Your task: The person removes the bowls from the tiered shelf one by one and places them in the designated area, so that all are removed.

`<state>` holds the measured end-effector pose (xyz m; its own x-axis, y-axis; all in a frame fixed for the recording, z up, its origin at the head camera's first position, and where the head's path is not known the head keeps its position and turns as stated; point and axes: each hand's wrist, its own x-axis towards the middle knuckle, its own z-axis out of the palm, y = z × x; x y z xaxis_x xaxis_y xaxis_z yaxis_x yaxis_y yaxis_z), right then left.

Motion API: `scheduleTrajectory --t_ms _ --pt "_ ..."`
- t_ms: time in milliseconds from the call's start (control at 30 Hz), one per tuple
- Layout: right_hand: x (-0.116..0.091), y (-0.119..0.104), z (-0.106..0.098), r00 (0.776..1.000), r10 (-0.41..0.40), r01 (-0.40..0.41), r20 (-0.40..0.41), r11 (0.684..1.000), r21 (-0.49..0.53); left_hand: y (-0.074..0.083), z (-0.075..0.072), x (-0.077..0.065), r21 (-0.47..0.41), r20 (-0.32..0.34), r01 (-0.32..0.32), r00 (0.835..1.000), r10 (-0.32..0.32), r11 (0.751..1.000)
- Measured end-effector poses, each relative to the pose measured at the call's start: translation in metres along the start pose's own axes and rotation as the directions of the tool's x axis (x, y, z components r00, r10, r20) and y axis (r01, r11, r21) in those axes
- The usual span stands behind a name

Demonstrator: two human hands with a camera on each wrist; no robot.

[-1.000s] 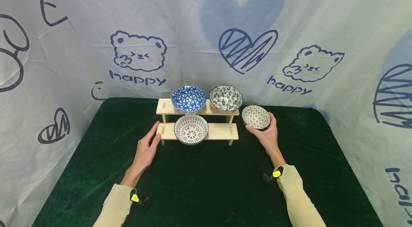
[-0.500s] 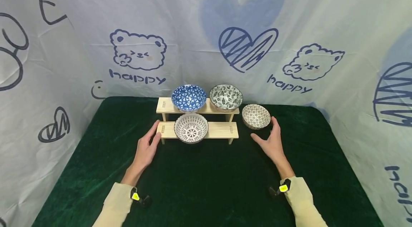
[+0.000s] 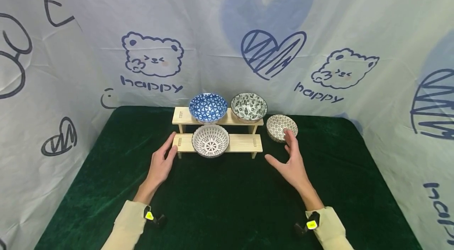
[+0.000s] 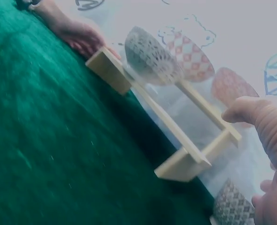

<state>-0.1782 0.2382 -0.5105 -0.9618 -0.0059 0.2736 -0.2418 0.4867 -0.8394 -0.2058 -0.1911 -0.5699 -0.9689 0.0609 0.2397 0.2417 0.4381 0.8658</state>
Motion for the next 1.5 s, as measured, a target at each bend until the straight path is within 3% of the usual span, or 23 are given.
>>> scheduleTrajectory --t_ms 267,533,733,1067,1500 --pt "-0.004 -0.022 0.021 0.992 -0.077 0.056 0.102 0.980 0.192 0.000 0.000 0.001 -0.005 0.007 -0.008 1.000 0.008 1.000" --pt "0.000 -0.039 0.048 0.944 -0.167 0.097 0.284 0.965 0.242 0.001 0.000 0.000 -0.006 0.013 0.000 1.000 0.001 1.000" --pt "0.008 -0.046 0.071 0.923 -0.158 0.044 0.350 0.948 0.314 0.002 0.000 0.001 -0.008 0.025 0.012 1.000 -0.012 1.000" --pt "0.015 -0.056 0.103 0.910 -0.124 -0.041 0.397 0.923 0.382 0.001 0.000 0.000 -0.010 0.017 0.010 1.000 -0.010 1.000" --pt "0.023 -0.058 0.115 0.911 -0.056 -0.114 0.408 0.917 0.382 0.003 -0.001 -0.001 -0.008 0.003 0.009 1.000 -0.009 1.000"
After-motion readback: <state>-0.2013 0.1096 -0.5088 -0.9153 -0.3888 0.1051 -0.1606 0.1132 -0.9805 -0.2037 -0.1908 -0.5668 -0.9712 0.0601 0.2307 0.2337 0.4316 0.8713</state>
